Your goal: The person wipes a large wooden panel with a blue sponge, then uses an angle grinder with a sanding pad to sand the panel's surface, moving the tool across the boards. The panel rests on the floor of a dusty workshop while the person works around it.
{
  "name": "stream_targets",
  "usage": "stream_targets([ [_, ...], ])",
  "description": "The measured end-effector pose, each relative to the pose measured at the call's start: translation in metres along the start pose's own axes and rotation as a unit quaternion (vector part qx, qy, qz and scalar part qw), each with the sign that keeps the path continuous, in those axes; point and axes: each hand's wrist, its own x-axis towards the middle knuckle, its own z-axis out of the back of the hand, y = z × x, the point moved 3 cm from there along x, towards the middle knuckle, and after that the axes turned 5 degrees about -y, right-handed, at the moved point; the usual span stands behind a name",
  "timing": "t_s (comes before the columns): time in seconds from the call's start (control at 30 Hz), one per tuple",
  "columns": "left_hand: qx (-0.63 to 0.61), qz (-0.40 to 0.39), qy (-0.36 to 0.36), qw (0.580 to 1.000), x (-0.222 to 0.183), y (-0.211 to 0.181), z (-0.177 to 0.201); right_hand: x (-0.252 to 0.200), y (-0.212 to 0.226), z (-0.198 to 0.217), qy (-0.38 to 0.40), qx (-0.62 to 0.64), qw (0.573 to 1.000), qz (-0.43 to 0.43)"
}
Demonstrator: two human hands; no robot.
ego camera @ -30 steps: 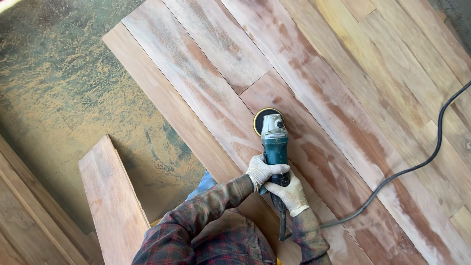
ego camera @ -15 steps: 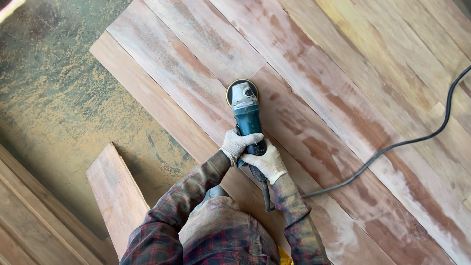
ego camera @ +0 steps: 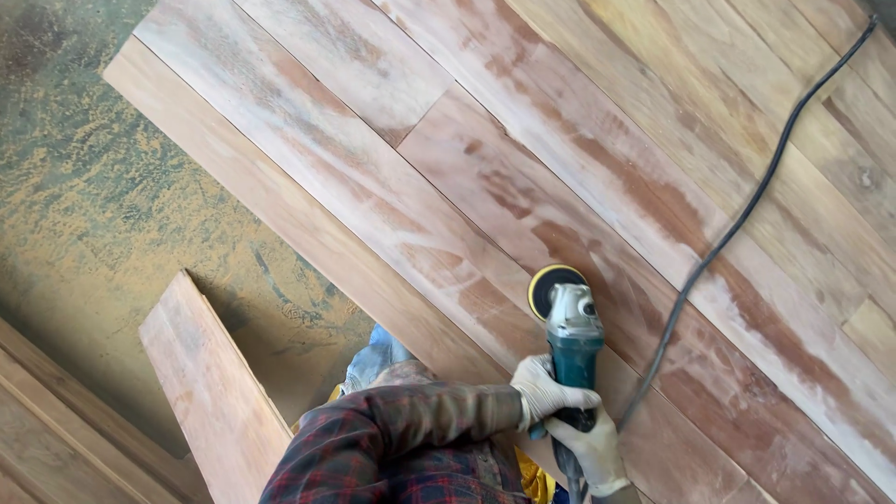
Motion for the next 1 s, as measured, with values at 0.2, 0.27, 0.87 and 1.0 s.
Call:
stream_targets([
  [0.2, 0.074, 0.065, 0.030, 0.995, -0.002, 0.048, -0.041, -0.015, -0.075, 0.044, -0.063, 0.064, 0.993, -0.076],
  [0.27, 0.071, 0.036, 0.040, 0.996, 0.001, 0.055, -0.042, -0.012, -0.079, 0.047, -0.052, 0.038, 0.993, -0.100],
  [0.87, -0.021, -0.019, -0.062, 0.998, -0.001, -0.022, 0.046, 0.042, 0.035, -0.032, 0.078, -0.037, 0.996, -0.002],
  [1.0, -0.058, -0.028, -0.088, 0.994, 0.006, -0.043, 0.083, 0.054, 0.086, -0.072, 0.103, -0.035, 0.994, 0.029],
])
